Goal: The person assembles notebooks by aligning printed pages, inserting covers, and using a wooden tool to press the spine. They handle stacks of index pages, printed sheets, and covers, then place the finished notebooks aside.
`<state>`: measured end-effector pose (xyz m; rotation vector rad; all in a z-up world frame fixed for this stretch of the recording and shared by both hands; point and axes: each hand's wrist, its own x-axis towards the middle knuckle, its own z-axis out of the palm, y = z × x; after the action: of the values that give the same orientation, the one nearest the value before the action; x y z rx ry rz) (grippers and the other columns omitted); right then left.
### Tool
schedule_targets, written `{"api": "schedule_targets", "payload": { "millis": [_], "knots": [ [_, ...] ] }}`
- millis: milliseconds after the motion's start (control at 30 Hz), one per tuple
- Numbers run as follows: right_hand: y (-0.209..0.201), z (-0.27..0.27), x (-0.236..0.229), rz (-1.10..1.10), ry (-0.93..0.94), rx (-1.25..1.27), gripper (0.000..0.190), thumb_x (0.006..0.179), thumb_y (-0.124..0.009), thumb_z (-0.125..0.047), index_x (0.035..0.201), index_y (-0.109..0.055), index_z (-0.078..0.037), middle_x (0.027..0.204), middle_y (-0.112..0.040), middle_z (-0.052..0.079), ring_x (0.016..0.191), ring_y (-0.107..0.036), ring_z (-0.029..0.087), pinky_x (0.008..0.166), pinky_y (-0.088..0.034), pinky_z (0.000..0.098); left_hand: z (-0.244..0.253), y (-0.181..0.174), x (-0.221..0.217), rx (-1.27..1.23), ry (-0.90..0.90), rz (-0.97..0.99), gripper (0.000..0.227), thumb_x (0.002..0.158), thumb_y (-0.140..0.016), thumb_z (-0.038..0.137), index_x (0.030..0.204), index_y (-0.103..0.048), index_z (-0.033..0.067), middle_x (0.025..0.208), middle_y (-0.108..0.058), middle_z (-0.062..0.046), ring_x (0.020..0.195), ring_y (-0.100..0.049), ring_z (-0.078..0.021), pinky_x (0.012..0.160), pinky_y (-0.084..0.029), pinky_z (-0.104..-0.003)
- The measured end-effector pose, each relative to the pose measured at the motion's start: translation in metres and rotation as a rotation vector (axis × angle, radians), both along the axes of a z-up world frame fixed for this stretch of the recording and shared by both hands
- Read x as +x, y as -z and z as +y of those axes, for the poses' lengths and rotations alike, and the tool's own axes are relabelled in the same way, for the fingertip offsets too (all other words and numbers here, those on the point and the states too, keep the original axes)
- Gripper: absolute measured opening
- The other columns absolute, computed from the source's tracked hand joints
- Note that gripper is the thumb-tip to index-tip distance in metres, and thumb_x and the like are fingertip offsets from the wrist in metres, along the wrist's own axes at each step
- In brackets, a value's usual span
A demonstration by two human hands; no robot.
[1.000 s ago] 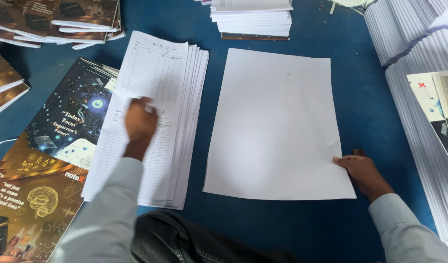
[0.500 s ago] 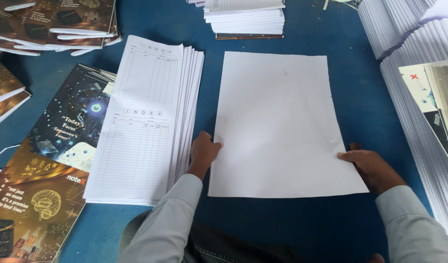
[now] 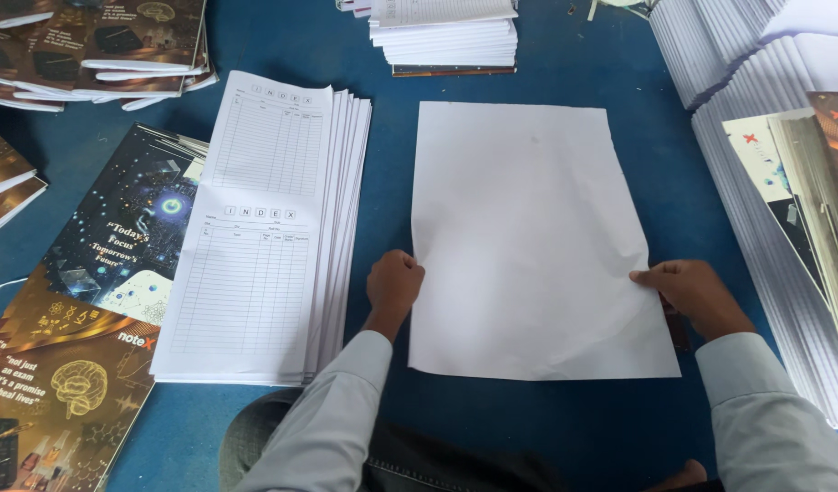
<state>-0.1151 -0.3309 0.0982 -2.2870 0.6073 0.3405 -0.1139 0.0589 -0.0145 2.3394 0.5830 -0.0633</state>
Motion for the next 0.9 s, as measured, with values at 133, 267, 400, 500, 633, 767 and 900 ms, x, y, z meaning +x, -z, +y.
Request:
{"api": "schedule_targets", "payload": {
  "millis": [133,267,400,500,633,767,900],
  "knots": [
    [-0.018,0.002,-0.002,-0.048,-0.067,-0.047,0.033,0.084,-0.080,-0.027,0.078,-0.075,0.005,0.068,-0.069,0.019,0.059,-0.060,0.026,0.064,-0.047,0.0358,-0.015,0.015,-0.005,-0.067,-0.039,-0.151,0.015,0.085,-0.072,0.014,0.097,-0.073,0.0050,0.097,-0.076,-0.011,0.090,-0.073,-0.0287,0.085,-0.058,-0.041],
    [-0.021,-0.004,-0.003,-0.111,-0.019,-0.049,0.033,0.087,-0.078,-0.026,0.087,-0.076,0.006,0.075,-0.072,0.020,0.062,-0.065,0.028,0.063,-0.050,0.0365,-0.022,0.017,-0.005,-0.133,-0.097,-0.160,0.035,0.082,-0.071,0.009,0.116,-0.064,0.0016,0.107,-0.072,-0.018,0.097,-0.071,-0.0319,0.086,-0.058,-0.041],
    [-0.005,-0.012,-0.004,-0.102,0.028,-0.062,0.033,0.087,-0.079,-0.022,0.100,-0.076,0.008,0.087,-0.076,0.024,0.070,-0.072,0.032,0.068,-0.055,0.0375,-0.016,0.002,-0.007,-0.186,-0.139,-0.063,0.039,0.083,-0.071,0.012,0.121,-0.063,0.0027,0.109,-0.072,-0.017,0.098,-0.073,-0.0301,0.088,-0.059,-0.039],
    [0.013,-0.016,-0.007,-0.116,0.127,-0.017,0.033,0.085,-0.079,-0.019,0.106,-0.074,0.006,0.094,-0.076,0.024,0.073,-0.074,0.033,0.074,-0.058,0.0378,-0.017,-0.008,-0.011,-0.232,-0.140,-0.002,0.040,0.085,-0.071,0.016,0.122,-0.063,0.0041,0.108,-0.074,-0.014,0.098,-0.074,-0.0275,0.087,-0.058,-0.039],
    [0.030,-0.022,-0.005,-0.075,0.155,-0.027,0.031,0.086,-0.079,-0.018,0.104,-0.076,0.006,0.096,-0.077,0.024,0.074,-0.074,0.032,0.074,-0.059,0.0394,-0.020,-0.015,-0.012,-0.199,-0.120,-0.005,0.037,0.085,-0.069,0.016,0.120,-0.065,0.0055,0.107,-0.074,-0.013,0.096,-0.074,-0.0257,0.087,-0.058,-0.038],
    [0.035,-0.020,-0.007,-0.020,0.132,-0.139,0.030,0.082,-0.084,-0.017,0.100,-0.079,0.007,0.095,-0.077,0.024,0.075,-0.074,0.033,0.075,-0.057,0.0387,-0.018,-0.016,-0.010,-0.218,-0.126,-0.001,0.032,0.086,-0.067,0.017,0.116,-0.069,0.0056,0.104,-0.075,-0.011,0.092,-0.075,-0.0240,0.085,-0.059,-0.038],
    [0.017,-0.010,0.000,-0.054,0.128,-0.207,0.027,0.084,-0.082,-0.020,0.100,-0.080,0.002,0.093,-0.078,0.022,0.073,-0.074,0.033,0.074,-0.056,0.0369,-0.021,-0.017,-0.011,-0.186,-0.100,0.006,0.028,0.087,-0.067,0.017,0.113,-0.071,0.0067,0.101,-0.076,-0.009,0.090,-0.075,-0.0230,0.083,-0.059,-0.037]
  ]
}}
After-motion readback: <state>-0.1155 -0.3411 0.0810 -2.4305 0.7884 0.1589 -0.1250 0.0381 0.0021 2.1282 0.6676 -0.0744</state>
